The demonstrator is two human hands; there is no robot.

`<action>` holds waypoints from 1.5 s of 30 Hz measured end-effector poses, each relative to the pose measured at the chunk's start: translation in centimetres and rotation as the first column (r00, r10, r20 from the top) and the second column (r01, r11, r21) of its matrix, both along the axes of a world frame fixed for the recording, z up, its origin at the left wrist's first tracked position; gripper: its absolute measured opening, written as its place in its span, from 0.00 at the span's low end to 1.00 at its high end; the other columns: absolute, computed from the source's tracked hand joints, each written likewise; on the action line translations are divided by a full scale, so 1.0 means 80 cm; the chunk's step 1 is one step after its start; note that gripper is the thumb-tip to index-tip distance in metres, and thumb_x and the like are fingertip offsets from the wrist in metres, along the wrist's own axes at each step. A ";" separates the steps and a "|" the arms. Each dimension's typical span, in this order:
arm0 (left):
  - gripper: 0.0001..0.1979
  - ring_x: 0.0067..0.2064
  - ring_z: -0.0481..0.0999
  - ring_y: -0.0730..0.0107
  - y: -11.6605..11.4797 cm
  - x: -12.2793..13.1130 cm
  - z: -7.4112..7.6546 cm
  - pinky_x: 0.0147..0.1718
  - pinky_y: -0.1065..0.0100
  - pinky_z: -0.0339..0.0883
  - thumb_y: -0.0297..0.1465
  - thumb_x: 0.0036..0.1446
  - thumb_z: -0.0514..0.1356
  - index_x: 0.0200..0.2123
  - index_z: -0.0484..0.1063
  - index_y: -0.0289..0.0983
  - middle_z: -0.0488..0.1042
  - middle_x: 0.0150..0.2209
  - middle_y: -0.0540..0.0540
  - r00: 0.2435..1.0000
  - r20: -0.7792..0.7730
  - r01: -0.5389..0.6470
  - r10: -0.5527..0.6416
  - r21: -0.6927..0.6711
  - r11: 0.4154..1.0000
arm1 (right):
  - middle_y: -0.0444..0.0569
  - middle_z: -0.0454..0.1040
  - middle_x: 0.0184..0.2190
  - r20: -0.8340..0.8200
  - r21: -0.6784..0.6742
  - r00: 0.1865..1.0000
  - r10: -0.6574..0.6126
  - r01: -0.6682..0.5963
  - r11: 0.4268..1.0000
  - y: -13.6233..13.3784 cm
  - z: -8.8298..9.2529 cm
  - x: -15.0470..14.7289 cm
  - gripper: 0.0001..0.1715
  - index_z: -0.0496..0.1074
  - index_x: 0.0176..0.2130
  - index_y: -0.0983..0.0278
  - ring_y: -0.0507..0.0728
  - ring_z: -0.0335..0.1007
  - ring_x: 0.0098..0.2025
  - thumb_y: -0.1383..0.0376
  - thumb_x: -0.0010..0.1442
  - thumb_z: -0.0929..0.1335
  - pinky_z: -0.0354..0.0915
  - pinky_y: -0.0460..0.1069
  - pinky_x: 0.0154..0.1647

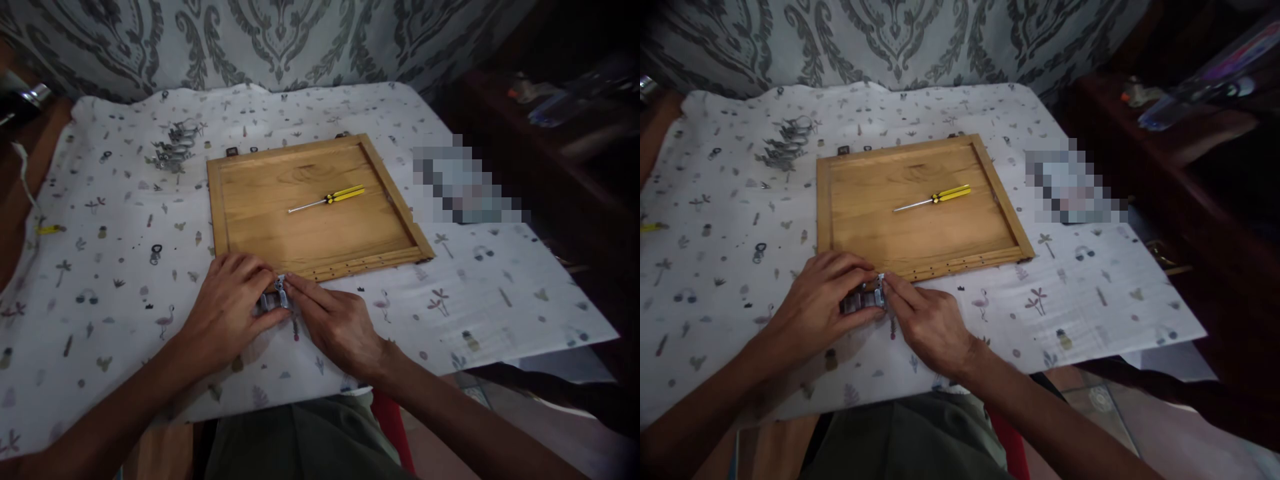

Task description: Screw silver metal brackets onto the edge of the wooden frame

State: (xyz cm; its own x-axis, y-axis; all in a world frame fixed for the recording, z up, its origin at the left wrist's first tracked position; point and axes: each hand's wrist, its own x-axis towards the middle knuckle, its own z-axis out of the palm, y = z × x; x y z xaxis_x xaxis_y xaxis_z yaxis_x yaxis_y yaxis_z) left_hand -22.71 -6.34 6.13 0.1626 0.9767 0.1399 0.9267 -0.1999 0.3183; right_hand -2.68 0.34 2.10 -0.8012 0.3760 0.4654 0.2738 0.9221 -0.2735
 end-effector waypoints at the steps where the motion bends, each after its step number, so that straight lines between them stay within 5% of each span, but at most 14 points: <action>1: 0.15 0.47 0.74 0.51 0.000 0.000 0.000 0.46 0.49 0.68 0.40 0.58 0.69 0.41 0.75 0.37 0.78 0.45 0.42 1.000 0.004 0.003 -0.003 0.002 1.000 | 0.63 0.80 0.53 -0.001 -0.002 1.000 0.001 -0.001 1.000 0.000 0.001 0.000 0.18 0.76 0.51 0.76 0.62 0.84 0.44 0.75 0.69 0.61 0.82 0.53 0.37; 10: 0.15 0.47 0.74 0.51 0.000 -0.001 -0.001 0.47 0.50 0.67 0.40 0.57 0.70 0.41 0.76 0.36 0.78 0.45 0.43 1.000 0.016 -0.004 0.004 0.006 1.000 | 0.58 0.81 0.52 -0.006 0.059 1.000 -0.027 0.027 0.998 0.001 0.000 0.000 0.18 0.77 0.50 0.72 0.57 0.84 0.42 0.74 0.70 0.60 0.81 0.49 0.39; 21: 0.13 0.47 0.74 0.51 -0.002 -0.001 0.001 0.45 0.51 0.67 0.39 0.59 0.68 0.41 0.76 0.37 0.77 0.45 0.43 1.000 0.006 -0.007 0.007 0.001 1.000 | 0.60 0.78 0.57 -0.048 -0.029 0.999 0.010 -0.011 1.000 0.000 -0.001 0.006 0.20 0.74 0.56 0.72 0.57 0.82 0.49 0.76 0.69 0.62 0.81 0.50 0.49; 45: 0.14 0.47 0.75 0.51 0.001 0.003 0.003 0.45 0.51 0.68 0.39 0.56 0.70 0.40 0.74 0.37 0.78 0.44 0.44 0.999 -0.033 -0.023 0.022 -0.022 0.999 | 0.57 0.81 0.52 0.045 0.110 0.999 -0.017 0.012 0.994 -0.001 0.003 -0.001 0.18 0.77 0.51 0.72 0.54 0.81 0.35 0.74 0.70 0.61 0.76 0.49 0.32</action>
State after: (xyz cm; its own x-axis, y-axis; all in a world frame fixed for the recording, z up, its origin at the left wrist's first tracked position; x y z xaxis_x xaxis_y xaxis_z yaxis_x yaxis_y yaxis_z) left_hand -22.50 -6.26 6.36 0.1444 0.9831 0.1129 0.9410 -0.1717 0.2916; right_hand -2.73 0.28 2.34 -0.8178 0.3363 0.4670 0.2971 0.9417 -0.1578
